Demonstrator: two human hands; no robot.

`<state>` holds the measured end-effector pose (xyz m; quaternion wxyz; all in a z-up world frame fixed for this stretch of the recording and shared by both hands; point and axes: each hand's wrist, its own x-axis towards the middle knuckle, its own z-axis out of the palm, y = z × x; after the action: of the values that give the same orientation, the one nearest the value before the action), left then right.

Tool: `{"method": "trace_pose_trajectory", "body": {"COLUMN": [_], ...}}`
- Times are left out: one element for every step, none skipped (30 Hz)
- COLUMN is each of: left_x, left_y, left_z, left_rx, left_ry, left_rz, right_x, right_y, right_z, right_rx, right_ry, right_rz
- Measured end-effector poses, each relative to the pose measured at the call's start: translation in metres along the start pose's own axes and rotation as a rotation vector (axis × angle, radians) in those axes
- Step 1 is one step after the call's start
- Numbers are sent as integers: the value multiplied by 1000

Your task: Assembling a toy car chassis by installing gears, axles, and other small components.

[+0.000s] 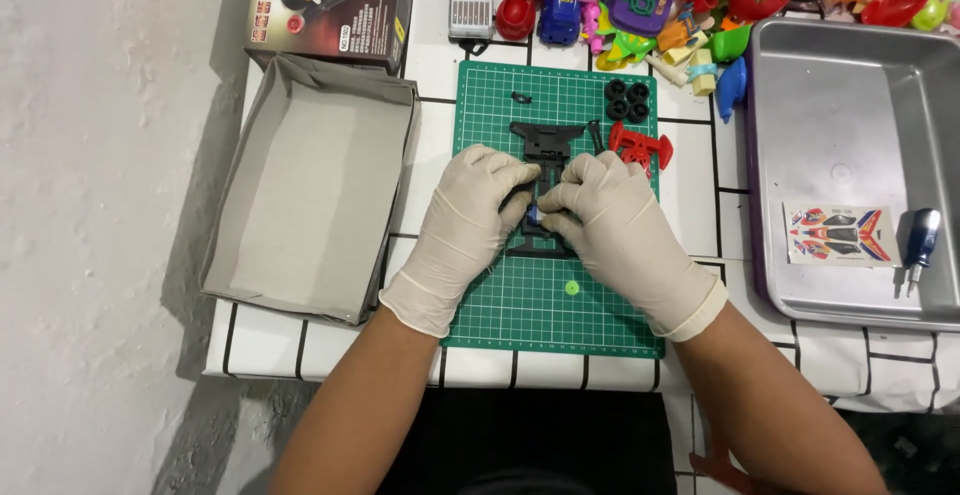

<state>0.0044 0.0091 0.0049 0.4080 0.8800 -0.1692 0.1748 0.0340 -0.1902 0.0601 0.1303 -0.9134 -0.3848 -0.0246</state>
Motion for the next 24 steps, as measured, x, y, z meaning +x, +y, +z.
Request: {"method": "trace_pose_trajectory", "body": {"left_x": [1, 1, 1, 2, 2, 1, 0, 0, 0, 1, 2, 2, 3, 3, 3, 4, 3, 3, 2, 1, 1, 2, 2, 1], "left_y": [3, 5, 6, 7, 8, 10, 11, 11, 12, 12, 12, 12, 11, 11, 10, 10, 9, 9, 9, 9, 9, 9, 8, 8], "left_z": [-1, -2, -4, -5, -6, -7, -6, -6, -6, -6, -5, -5, -6, -6, -6, -6, -6, -5, -5, -4, -4, -4, -4, -4], "left_rx": [3, 12, 21, 26, 19, 8, 8, 11, 14, 14, 19, 24, 24, 33, 42, 42, 46, 51, 52, 49, 46, 46, 47, 49], "left_ry": [3, 0, -4, -2, -4, -9, -11, -11, -12, -13, -15, -18, -20, -20, -21, -21, -18, -12, -11, -9, -8, -6, -6, -6], "left_rz": [5, -5, -16, -12, -16, -26, -28, -35, -42, -40, -47, -54, -53, -42, -31, -33, -32, -32, -35, -35, -34, -32, -32, -33], "right_x": [-1, -3, -3, -3, -3, -4, -6, -7, -8, -8, -8, -8, -8, -7, -7, -7, -7, -7, -8, -8, -9, -8, -8, -8], "right_y": [2, 4, 6, 6, 7, 8, 9, 11, 13, 14, 14, 14, 14, 13, 13, 14, 15, 16, 15, 15, 14, 14, 15, 15], "right_z": [-1, -2, -2, -5, -7, -9, -10, -12, -14, -13, -13, -12, -9, -6, -3, -1, 1, 3, 3, 3, 3, 3, 4, 4], "right_rx": [-3, 46, 94, 94, 199, 306, 309, 308, 308, 308, 297, 287, 288, 247, 205, 207, 182, 157, 158, 147, 135, 133, 144, 156], "right_ry": [6, 23, 39, 45, 82, 112, 111, 137, 162, 164, 163, 161, 162, 139, 116, 115, 105, 95, 93, 90, 87, 89, 86, 83], "right_rz": [-2, -13, -25, -27, -4, 21, 21, 43, 66, 66, 67, 70, 72, 64, 57, 57, 49, 38, 36, 40, 43, 43, 49, 53]}}
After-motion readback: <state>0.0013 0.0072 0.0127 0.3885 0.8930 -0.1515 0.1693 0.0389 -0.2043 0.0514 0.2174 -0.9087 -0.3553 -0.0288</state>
